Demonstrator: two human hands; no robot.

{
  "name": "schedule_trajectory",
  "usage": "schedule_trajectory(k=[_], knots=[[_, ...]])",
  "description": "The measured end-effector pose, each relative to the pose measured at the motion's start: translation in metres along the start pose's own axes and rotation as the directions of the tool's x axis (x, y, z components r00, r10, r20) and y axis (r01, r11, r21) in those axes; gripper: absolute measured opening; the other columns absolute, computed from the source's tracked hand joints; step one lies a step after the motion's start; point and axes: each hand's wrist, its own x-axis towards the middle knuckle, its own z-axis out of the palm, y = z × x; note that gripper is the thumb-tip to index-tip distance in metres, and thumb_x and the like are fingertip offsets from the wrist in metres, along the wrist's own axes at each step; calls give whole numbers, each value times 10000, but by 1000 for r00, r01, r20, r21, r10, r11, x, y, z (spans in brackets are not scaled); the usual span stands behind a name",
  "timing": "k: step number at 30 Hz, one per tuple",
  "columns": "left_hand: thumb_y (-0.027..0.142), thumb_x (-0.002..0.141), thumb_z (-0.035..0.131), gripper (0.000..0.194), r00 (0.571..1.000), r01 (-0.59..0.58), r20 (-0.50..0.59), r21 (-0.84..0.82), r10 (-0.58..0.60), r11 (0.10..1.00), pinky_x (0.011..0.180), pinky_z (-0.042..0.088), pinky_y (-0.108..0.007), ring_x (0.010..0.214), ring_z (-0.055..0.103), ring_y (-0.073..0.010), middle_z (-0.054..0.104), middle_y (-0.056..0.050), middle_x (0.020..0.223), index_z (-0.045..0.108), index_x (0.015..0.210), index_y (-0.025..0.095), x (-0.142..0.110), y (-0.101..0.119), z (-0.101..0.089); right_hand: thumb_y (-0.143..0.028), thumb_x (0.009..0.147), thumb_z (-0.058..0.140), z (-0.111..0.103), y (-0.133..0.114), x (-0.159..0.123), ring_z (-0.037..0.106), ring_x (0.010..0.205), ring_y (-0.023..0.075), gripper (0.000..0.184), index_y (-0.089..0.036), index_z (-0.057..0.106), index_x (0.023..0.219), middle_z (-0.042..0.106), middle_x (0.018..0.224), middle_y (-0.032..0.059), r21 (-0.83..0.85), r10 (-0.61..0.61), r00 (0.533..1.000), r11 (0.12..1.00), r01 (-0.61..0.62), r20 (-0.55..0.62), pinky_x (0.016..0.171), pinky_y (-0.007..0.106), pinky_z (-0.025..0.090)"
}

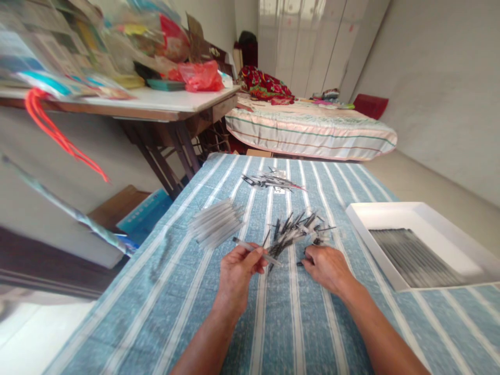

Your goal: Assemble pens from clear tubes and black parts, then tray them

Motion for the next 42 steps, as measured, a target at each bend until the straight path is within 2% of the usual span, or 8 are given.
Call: schedule_trajectory(k=[4,9,14,17,26,29,33,42], knots=[[223,616,687,147,1000,7,-2,-1,-7,1000,466,391,-224,509,537,-106,632,-15,642,603,693,130,0,0,1,-225,787,465,5,8,1,602,690,176,161,-190,596,699,659,711,46,107,92,995,990,-89,-31,569,243,317],[226,614,694,147,1000,3,-3,-8,-3,1000,471,393,-228,509,541,-109,644,-20,647,605,687,134,1,-1,1,-178,708,509,9,21,-4,519,525,123,140,-182,603,812,576,562,-19,391,132,988,916,-93,-75,511,213,334],[221,632,695,134,999,5,44,-71,-2,997,478,401,-223,521,551,-106,663,-30,686,615,699,137,1,-2,-1,-266,712,545,6,15,-14,500,525,110,142,-174,641,762,571,588,-18,737,122,989,675,-24,-80,504,216,379],[222,646,693,125,998,12,63,-95,-6,995,481,405,-218,528,553,-101,669,-36,705,618,698,137,1,-3,-2,-278,696,576,3,2,-19,466,511,96,130,-166,630,735,533,566,-31,852,57,997,524,8,-45,482,206,368],[222,659,690,110,995,39,97,-112,-28,993,484,403,-209,516,542,-89,676,-40,714,625,690,139,-1,-4,1,-232,696,563,5,-17,-21,454,483,79,65,-174,546,672,485,543,-49,930,-29,1000,368,3,8,460,191,367],[216,646,698,115,996,38,84,-114,-28,993,480,404,-209,508,538,-87,674,-38,704,626,685,135,-2,-3,1,-229,695,564,7,-17,-21,450,471,75,65,-173,543,669,484,538,-51,932,-21,1000,363,8,-1,446,185,358],[209,645,696,112,997,29,80,-116,-20,993,474,405,-207,507,536,-86,672,-38,696,623,679,132,-2,-1,2,-198,688,562,5,-17,-21,448,501,77,41,-171,573,659,494,540,-47,902,-10,997,425,74,-77,473,183,364],[207,693,672,94,990,44,139,-120,-27,992,469,417,-196,518,550,-84,670,-38,707,619,699,129,0,-8,1,-198,699,576,1,-24,-22,487,548,94,55,-168,608,665,534,586,-24,867,-11,983,468,169,-186,512,198,390]])
